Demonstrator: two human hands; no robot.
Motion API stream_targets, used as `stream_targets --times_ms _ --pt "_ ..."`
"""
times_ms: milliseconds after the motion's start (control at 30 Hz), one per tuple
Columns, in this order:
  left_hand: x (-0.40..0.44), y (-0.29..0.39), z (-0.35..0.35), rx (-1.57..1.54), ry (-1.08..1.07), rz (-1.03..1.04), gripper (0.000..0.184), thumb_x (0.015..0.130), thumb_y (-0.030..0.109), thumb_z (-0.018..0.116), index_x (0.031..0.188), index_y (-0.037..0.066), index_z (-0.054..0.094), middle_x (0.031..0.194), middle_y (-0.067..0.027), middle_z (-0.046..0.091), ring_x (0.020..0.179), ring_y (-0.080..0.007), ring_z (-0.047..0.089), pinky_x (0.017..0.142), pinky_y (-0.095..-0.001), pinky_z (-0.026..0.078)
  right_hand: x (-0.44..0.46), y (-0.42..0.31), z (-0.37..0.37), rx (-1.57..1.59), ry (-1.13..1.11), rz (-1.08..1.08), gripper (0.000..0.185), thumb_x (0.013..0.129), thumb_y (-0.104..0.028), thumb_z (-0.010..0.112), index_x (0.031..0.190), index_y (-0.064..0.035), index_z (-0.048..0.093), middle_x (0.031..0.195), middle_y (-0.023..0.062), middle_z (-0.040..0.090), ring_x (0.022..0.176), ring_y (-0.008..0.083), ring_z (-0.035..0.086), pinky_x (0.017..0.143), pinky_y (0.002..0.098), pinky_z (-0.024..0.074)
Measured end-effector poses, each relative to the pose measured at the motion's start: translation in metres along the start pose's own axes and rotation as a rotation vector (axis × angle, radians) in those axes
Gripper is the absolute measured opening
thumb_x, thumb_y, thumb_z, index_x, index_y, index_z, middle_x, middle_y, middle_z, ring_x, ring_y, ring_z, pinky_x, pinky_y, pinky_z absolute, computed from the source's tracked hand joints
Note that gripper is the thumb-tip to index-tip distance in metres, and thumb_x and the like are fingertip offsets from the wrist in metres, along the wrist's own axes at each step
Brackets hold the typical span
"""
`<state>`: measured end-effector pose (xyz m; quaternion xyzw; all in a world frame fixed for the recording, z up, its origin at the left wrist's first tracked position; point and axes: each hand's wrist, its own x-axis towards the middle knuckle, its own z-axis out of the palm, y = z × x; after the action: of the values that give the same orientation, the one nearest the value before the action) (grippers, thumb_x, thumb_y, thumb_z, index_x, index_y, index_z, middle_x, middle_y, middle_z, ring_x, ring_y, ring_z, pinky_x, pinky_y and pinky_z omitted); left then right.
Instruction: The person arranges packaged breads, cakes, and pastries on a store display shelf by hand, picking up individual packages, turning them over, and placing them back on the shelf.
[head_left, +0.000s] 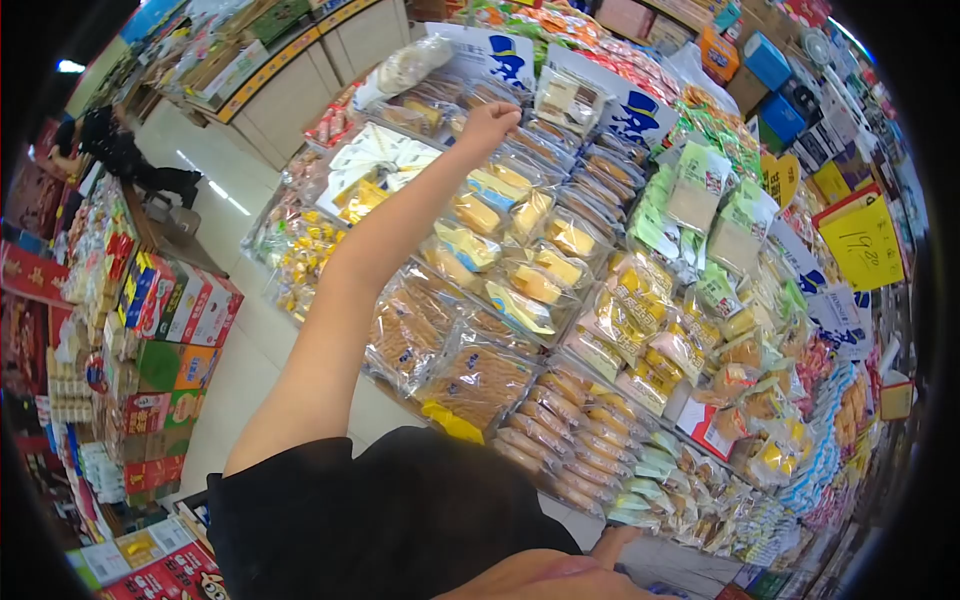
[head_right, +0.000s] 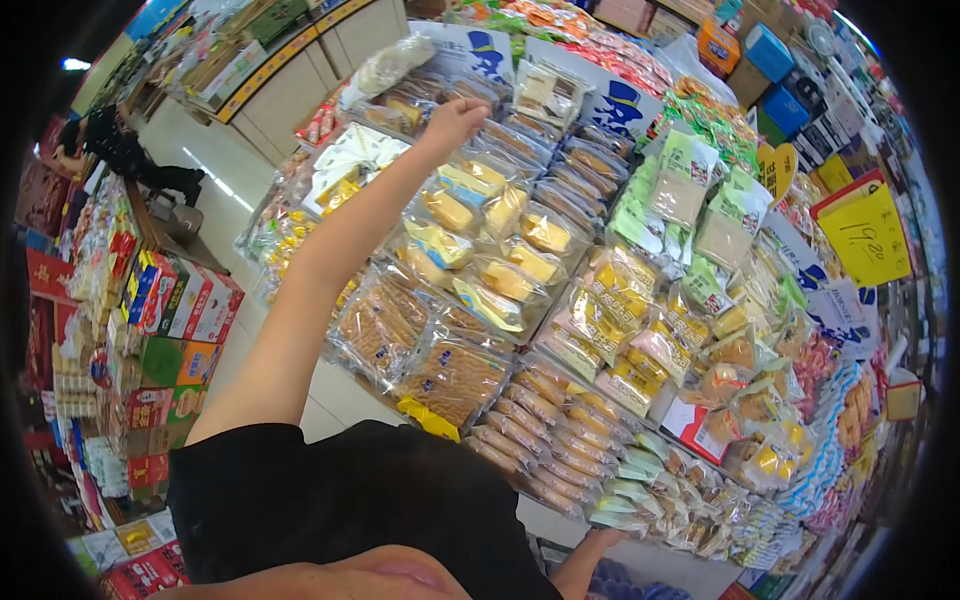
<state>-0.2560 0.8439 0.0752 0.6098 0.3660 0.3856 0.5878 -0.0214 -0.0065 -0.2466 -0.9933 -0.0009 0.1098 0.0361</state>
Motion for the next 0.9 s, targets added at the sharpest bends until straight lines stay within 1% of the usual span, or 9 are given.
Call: stream_targets --times_ms 100,167,200,233,333,433,700,767,900 --pt "0.022 -0.002 0.018 0.097 0.028 0.04 0.029 0.085 0.022 0.063 0.108 0.005 0.063 0.094 -0.0019 0.065 0.082 -0.0097 0.06 0.068 -0.0231 0.046 -0.005 -0.002 0.002 -0.012 -0.006 0.007 0.051 0.093 -0.041 0.038 0.131 -0.0077 0.043 0.131 0.0132 0.049 0.116 0.0305 0.049 0.096 0.0427 0.0399" --pt "0.037 -0.004 0.03 0.234 0.038 0.082 0.033 0.084 0.021 0.064 0.111 0.002 0.062 0.098 -0.0037 0.066 0.084 -0.0128 0.061 0.073 -0.0252 0.047 -0.01 0.003 0.003 -0.022 -0.005 0.015 0.051 0.093 -0.041 0.038 0.131 -0.0077 0.043 0.131 0.0132 0.049 0.116 0.0304 0.049 0.096 0.0426 0.04" --pt "0.051 -0.009 0.034 0.261 0.01 0.101 0.04 0.082 0.021 0.065 0.115 0.0 0.059 0.104 -0.0087 0.066 0.09 -0.0181 0.062 0.081 -0.0293 0.048 -0.012 0.005 0.001 -0.029 -0.007 0.019 0.051 0.093 -0.041 0.038 0.131 -0.0077 0.043 0.131 0.0131 0.049 0.116 0.0304 0.049 0.096 0.0425 0.0401" --pt "0.063 -0.015 0.038 0.26 0.001 0.096 0.04 0.082 0.021 0.065 0.115 0.0 0.059 0.104 -0.0087 0.066 0.09 -0.0181 0.062 0.081 -0.0293 0.048 -0.014 0.007 0.002 -0.031 -0.006 0.028 0.051 0.093 -0.041 0.038 0.131 -0.0077 0.043 0.131 0.0131 0.049 0.116 0.0303 0.049 0.096 0.0425 0.0402" --pt "0.092 -0.025 0.049 0.554 0.094 0.251 0.053 0.077 0.025 0.067 0.12 -0.003 0.054 0.119 -0.0207 0.058 0.109 -0.0273 0.057 0.091 -0.0356 0.045 -0.019 0.017 0.002 -0.042 -0.008 0.043 0.05 0.093 -0.041 0.038 0.131 -0.0077 0.043 0.131 0.013 0.049 0.116 0.0302 0.05 0.096 0.0423 0.0404" --pt "0.121 -0.036 0.053 0.648 0.221 0.231 0.058 0.075 0.026 0.068 0.122 -0.005 0.052 0.12 -0.0217 0.057 0.111 -0.029 0.056 0.092 -0.0359 0.044 -0.026 0.024 0.005 -0.06 -0.003 0.062 0.05 0.093 -0.041 0.038 0.131 -0.0077 0.043 0.13 0.013 0.049 0.116 0.0301 0.05 0.095 0.0421 0.0406" --pt "0.181 -0.087 0.045 0.389 0.276 0.083 0.063 0.075 0.017 0.071 0.127 -0.006 0.045 0.114 -0.0174 0.059 0.1 -0.0228 0.059 0.086 -0.0317 0.046 -0.04 0.04 0.005 -0.066 -0.004 0.098 0.05 0.094 -0.041 0.038 0.13 -0.0078 0.043 0.13 0.0128 0.049 0.115 0.0298 0.05 0.095 0.0417 0.0411" --pt "0.168 -0.077 0.045 0.134 0.05 0.055 0.061 0.07 0.021 0.076 0.116 -0.01 0.051 0.111 -0.021 0.061 0.098 -0.0271 0.061 0.083 -0.036 0.049 -0.041 0.044 0.006 -0.071 0.0 0.103 0.05 0.094 -0.041 0.038 0.13 -0.0078 0.043 0.13 0.0128 0.05 0.115 0.0297 0.05 0.095 0.0415 0.0413" --pt "0.168 -0.08 0.044 0.278 0.005 0.007 0.055 0.077 0.014 0.071 0.123 -0.005 0.048 0.113 -0.0132 0.061 0.099 -0.02 0.059 0.085 -0.0311 0.047 -0.044 0.049 0.005 -0.082 -0.005 0.105 0.05 0.094 -0.041 0.038 0.13 -0.0079 0.043 0.129 0.0127 0.05 0.115 0.0295 0.051 0.094 0.0413 0.0416"
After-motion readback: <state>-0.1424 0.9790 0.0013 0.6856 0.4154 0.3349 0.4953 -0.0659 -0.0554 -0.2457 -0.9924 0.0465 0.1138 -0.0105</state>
